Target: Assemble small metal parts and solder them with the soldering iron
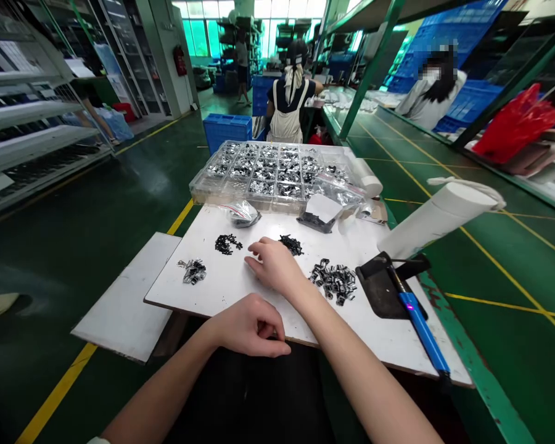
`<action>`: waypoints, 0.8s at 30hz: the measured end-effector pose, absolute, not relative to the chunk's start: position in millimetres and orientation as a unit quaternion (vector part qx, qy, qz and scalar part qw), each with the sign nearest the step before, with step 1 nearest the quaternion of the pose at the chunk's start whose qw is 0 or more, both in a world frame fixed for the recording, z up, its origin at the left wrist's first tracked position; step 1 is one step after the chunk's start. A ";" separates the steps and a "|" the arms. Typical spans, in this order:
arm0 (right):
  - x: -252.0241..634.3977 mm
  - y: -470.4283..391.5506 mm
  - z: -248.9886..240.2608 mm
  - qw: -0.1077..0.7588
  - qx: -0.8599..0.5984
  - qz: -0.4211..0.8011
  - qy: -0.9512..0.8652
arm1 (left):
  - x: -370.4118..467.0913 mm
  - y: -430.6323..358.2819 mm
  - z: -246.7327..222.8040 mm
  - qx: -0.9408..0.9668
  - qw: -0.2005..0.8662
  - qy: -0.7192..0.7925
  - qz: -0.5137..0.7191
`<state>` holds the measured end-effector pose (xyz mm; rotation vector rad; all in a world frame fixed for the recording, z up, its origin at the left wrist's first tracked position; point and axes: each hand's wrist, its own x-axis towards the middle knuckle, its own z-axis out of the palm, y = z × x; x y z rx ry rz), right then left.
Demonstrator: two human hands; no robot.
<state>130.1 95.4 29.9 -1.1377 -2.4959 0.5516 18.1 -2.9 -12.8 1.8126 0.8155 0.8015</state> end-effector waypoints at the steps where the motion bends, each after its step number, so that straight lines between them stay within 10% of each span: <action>1: 117.4 104.1 27.7 0.142 -0.399 0.184 -0.887 | 18.3 -2.2 -12.9 0.744 0.475 0.333 0.332; 19: 84.3 126.8 24.3 0.165 -0.386 0.220 -0.881 | 24.6 -2.0 -10.7 0.743 0.447 0.341 0.364; 24: 124.7 104.0 33.9 0.245 -0.396 0.284 -0.838 | 7.4 -12.0 -4.2 0.751 0.229 0.417 0.458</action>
